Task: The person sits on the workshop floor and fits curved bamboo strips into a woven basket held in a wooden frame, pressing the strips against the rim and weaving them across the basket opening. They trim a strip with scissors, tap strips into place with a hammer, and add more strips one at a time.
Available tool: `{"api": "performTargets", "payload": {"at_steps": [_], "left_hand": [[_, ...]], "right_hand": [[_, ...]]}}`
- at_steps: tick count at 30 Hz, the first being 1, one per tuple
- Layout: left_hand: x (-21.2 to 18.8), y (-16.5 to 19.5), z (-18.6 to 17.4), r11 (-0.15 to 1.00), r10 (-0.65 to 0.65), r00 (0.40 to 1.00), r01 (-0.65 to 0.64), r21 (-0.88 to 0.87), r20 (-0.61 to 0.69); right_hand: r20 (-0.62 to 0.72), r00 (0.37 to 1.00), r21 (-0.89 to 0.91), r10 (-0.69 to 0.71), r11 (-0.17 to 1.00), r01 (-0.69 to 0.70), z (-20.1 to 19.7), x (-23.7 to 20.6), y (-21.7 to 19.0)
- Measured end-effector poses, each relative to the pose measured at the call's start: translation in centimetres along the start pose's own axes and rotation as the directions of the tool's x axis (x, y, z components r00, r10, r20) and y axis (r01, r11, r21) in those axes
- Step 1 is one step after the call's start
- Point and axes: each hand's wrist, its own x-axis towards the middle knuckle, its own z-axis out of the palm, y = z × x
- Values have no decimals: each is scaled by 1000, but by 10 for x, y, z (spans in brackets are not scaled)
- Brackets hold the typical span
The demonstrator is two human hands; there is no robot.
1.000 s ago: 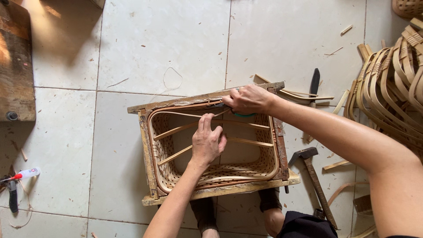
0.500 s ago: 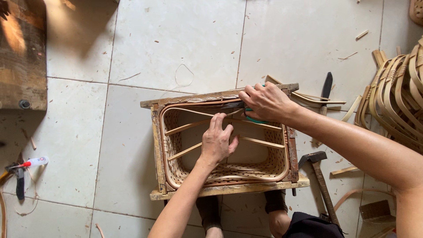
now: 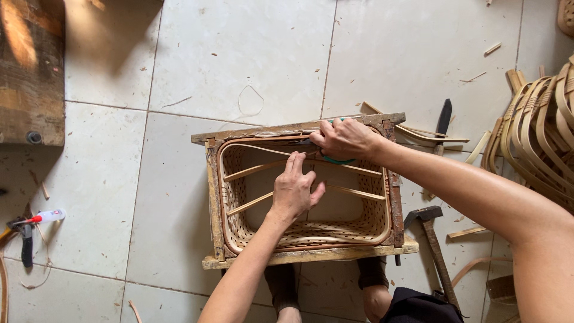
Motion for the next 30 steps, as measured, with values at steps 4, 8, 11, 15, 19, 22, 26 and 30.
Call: {"api": "performTargets", "payload": {"at_steps": [4, 8, 11, 15, 19, 22, 26, 30], "left_hand": [[-1, -2, -1, 999, 12, 999, -14, -36, -38], [-2, -3, -1, 998, 15, 996, -20, -58, -82], [1, -3, -2, 998, -23, 1000, 25, -63, 20], [5, -1, -4, 999, -28, 998, 30, -37, 59], [6, 0, -6, 998, -42, 996, 46, -44, 80], [4, -1, -7, 998, -30, 999, 32, -53, 45], [3, -2, -9, 997, -27, 1000, 28, -67, 9], [4, -1, -11, 998, -12, 999, 15, -58, 51]], "right_hand": [[98, 995, -22, 20, 1000, -18, -9, 2, 0], [178, 977, 50, 116, 991, -127, -25, 8, -1], [191, 974, 8, 118, 993, -122, -29, 14, -3], [84, 993, -110, 81, 991, -72, -22, 18, -9], [88, 996, -99, 2, 995, 7, -12, 17, -8], [116, 993, -76, 8, 997, 1, -12, 16, -5], [65, 995, -11, 77, 997, -76, -20, 17, -7], [7, 997, -63, 76, 995, -76, -23, 20, -12]]}}
